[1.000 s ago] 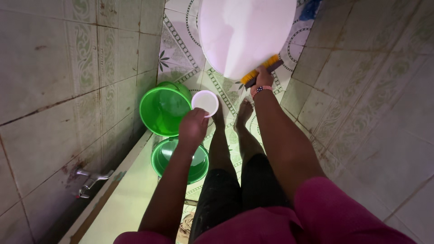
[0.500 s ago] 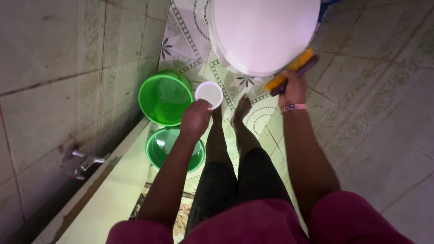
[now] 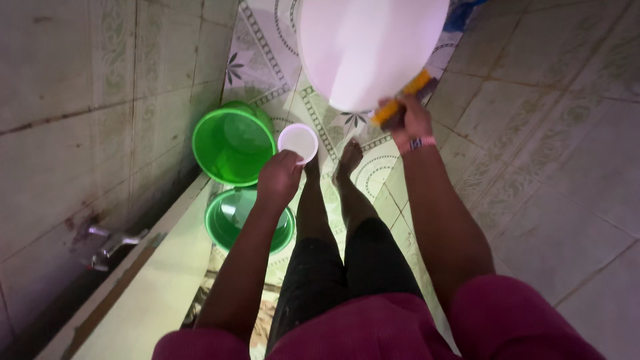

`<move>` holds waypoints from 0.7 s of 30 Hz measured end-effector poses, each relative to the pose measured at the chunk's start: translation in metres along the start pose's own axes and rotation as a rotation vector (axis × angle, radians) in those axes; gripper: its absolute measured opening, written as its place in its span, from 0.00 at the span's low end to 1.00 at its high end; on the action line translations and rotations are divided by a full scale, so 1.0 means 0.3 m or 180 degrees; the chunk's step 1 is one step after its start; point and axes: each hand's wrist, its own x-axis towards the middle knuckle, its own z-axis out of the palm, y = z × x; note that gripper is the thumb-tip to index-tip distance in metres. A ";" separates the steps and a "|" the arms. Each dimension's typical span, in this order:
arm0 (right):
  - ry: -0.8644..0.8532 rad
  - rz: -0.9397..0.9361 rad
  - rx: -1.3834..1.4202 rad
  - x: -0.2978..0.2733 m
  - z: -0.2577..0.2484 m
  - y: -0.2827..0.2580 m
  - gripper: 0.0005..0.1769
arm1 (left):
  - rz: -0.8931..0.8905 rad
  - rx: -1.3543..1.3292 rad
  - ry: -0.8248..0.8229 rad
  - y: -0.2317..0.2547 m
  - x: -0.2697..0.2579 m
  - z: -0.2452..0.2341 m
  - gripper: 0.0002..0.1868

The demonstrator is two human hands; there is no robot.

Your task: The person scoops water from a green bucket with a white cup and pours it into the toilet bowl. They then use a blue toilet brush to scrub the inside of the bowl repeatedly.

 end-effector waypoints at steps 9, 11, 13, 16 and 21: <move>0.0443 0.0042 0.0738 0.382 -0.102 0.230 0.13 | 0.0396 0.0261 -0.0152 0.009 0.080 0.052 0.06; 0.0408 0.0106 0.0865 0.418 -0.113 0.255 0.14 | 0.0520 0.0351 -0.0178 0.009 0.135 0.065 0.06; 0.0291 0.0103 0.0908 0.436 -0.122 0.267 0.15 | 0.0584 0.0494 -0.0235 0.011 0.183 0.083 0.07; 0.0091 0.0087 0.1072 0.420 -0.126 0.244 0.13 | 0.0684 0.0356 -0.0228 0.025 0.226 0.101 0.07; 0.0186 0.0133 0.0898 0.238 -0.062 0.170 0.18 | 0.0671 0.0504 -0.0452 0.102 0.262 0.049 0.06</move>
